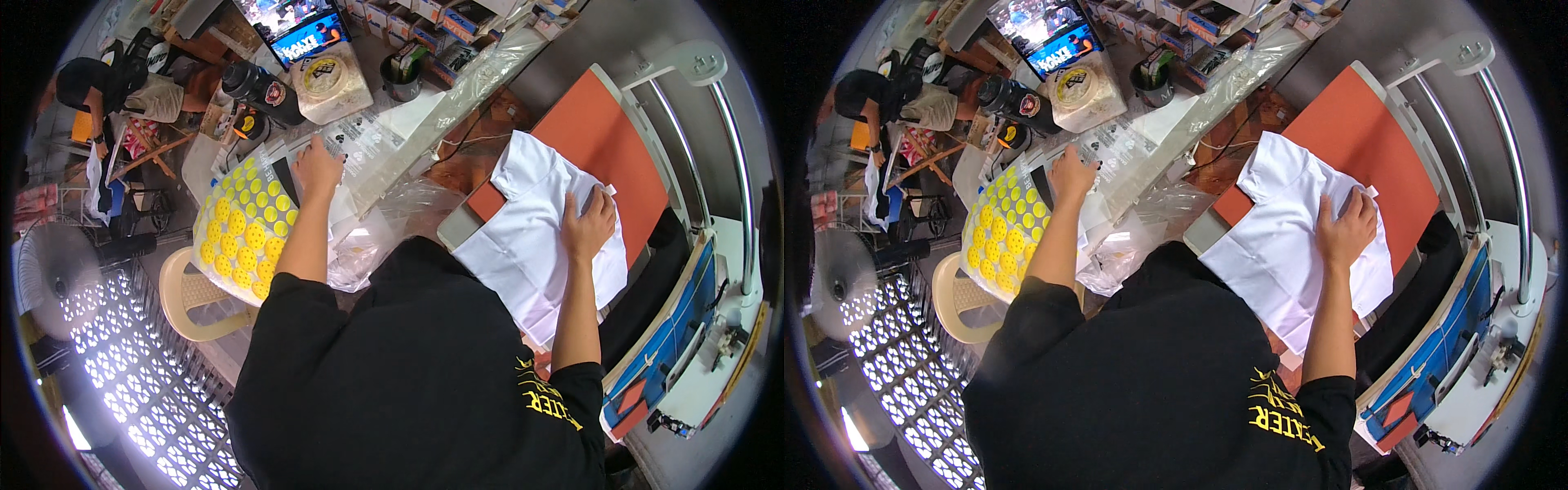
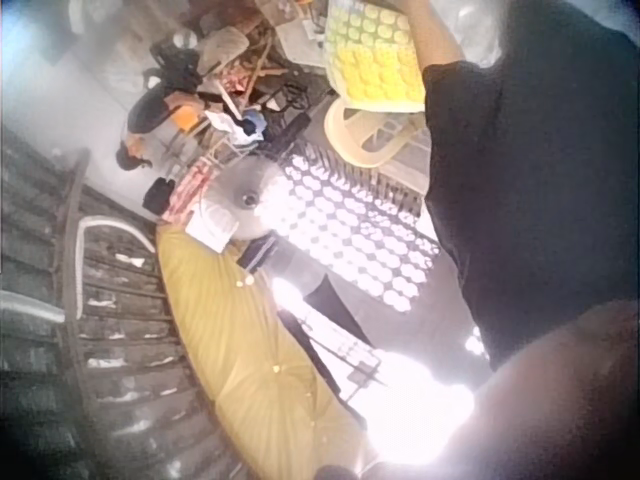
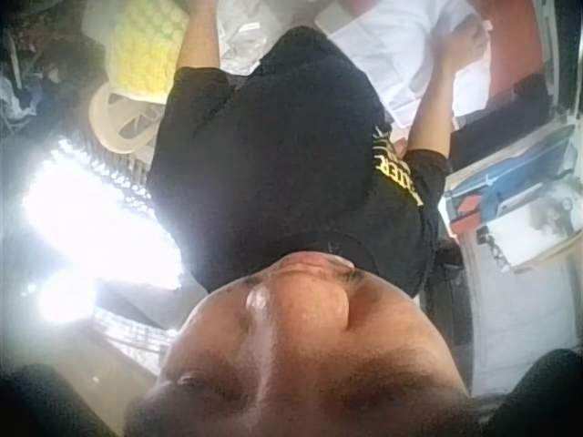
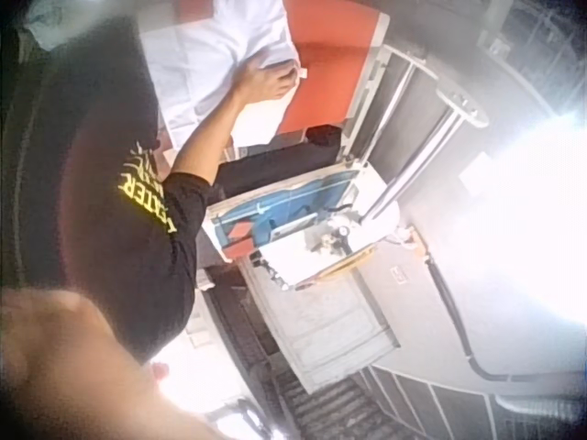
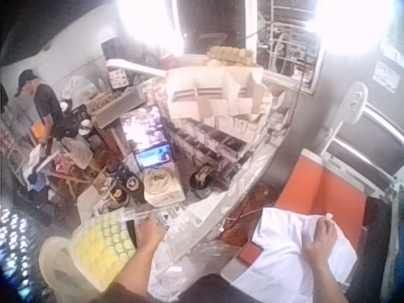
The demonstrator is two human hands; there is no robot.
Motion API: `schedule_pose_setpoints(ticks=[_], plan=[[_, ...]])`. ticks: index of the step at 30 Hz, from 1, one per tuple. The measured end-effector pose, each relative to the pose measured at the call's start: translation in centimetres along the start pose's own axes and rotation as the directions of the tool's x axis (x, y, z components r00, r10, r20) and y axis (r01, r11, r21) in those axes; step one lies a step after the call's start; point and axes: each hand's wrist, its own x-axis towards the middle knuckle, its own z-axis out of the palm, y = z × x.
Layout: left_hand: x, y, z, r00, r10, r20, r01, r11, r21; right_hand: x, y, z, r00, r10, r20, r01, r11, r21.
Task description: The person positions white and black t-shirts on a heat press machine, applies transparent logo sheets to the shirts, and operates the heat press to print the designs.
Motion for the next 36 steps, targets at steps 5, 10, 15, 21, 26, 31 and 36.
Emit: schedule_pose_setpoints(ticks=[5, 10, 15, 21, 26, 31, 36], plan=[[0.7, 0.6, 0.9, 0.947, -0.245, 0.208, 0.244, 0.969, 0.033, -0.1, -0.3, -0.2, 1.0, 0.017, 0.001, -0.017, 1.0, 0.015], [2.6, -0.6, 1.6, 0.904, -0.33, 0.272, 0.333, 0.942, 0.038, 0.1, -0.5, -0.3, 1.0, 0.022, 0.004, -0.022, 0.999, 0.032], [1.9, -1.2, 2.2, 0.967, -0.224, 0.119, 0.25, 0.92, -0.301, 0.0, -0.1, -0.4, 0.997, 0.05, -0.053, -0.043, 0.992, 0.12], [-7.1, 7.5, -2.9, 0.769, 0.484, -0.416, -0.639, 0.585, -0.5, -3.1, -1.0, -5.8, 0.992, 0.078, 0.096, -0.12, 0.803, 0.584], [-17.7, 18.8, -9.4, 0.122, 0.739, -0.663, -0.911, -0.181, -0.37, -5.9, -6.4, -12.1, 0.544, -0.136, 0.828, -0.826, -0.263, 0.499], [-20.6, 22.0, -13.1, 0.315, 0.773, -0.551, -0.755, -0.147, -0.638, -5.8, -5.7, -15.2, 0.772, 0.044, 0.634, -0.605, -0.255, 0.754], [-20.1, 22.9, -17.7, 0.275, 0.924, 0.266, 0.278, 0.189, -0.942, -5.0, -4.2, -19.0, 0.839, 0.124, 0.53, -0.53, -0.034, 0.847]])
